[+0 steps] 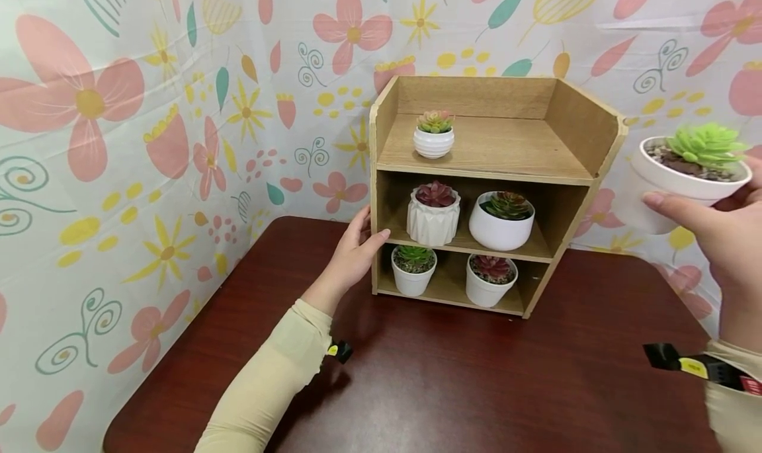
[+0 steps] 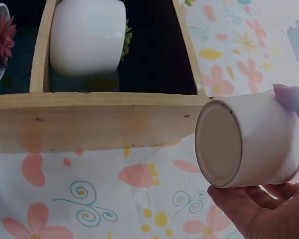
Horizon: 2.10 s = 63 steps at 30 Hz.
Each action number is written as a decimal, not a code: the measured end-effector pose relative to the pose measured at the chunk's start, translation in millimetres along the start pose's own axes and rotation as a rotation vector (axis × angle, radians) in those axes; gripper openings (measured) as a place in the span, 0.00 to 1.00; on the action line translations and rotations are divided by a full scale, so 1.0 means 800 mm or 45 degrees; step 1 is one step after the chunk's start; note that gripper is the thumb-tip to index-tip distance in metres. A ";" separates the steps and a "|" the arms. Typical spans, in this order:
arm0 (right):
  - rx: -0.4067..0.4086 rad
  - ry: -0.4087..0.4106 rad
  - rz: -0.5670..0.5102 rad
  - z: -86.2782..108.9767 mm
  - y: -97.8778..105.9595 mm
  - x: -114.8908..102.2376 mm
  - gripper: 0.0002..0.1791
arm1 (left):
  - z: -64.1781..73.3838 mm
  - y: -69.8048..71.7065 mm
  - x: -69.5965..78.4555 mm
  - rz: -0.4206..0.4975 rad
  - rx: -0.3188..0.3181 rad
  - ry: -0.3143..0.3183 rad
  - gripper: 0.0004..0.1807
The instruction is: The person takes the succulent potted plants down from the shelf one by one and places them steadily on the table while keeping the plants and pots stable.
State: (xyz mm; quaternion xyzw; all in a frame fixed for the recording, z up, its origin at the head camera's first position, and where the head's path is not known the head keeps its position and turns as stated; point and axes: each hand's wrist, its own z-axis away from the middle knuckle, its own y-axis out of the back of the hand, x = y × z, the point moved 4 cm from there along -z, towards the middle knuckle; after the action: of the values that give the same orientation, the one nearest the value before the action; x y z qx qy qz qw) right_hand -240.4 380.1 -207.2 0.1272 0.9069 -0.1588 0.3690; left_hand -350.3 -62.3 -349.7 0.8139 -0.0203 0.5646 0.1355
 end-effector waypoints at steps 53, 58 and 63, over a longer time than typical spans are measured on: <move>0.178 -0.398 0.100 0.065 0.057 0.084 0.42 | 0.001 0.000 0.002 0.006 -0.011 -0.004 0.38; 0.193 -0.396 0.080 0.065 0.058 0.087 0.42 | 0.002 -0.001 0.002 0.005 -0.011 0.000 0.37; 0.205 -0.391 0.072 0.065 0.059 0.090 0.42 | 0.001 0.000 0.002 0.004 -0.015 0.001 0.37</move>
State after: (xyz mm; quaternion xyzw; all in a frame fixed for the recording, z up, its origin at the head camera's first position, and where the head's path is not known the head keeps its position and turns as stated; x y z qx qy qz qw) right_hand -241.3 412.1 -302.4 0.1560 0.8203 -0.2383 0.4961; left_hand -348.7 -62.0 -348.6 0.8129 -0.0250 0.5649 0.1394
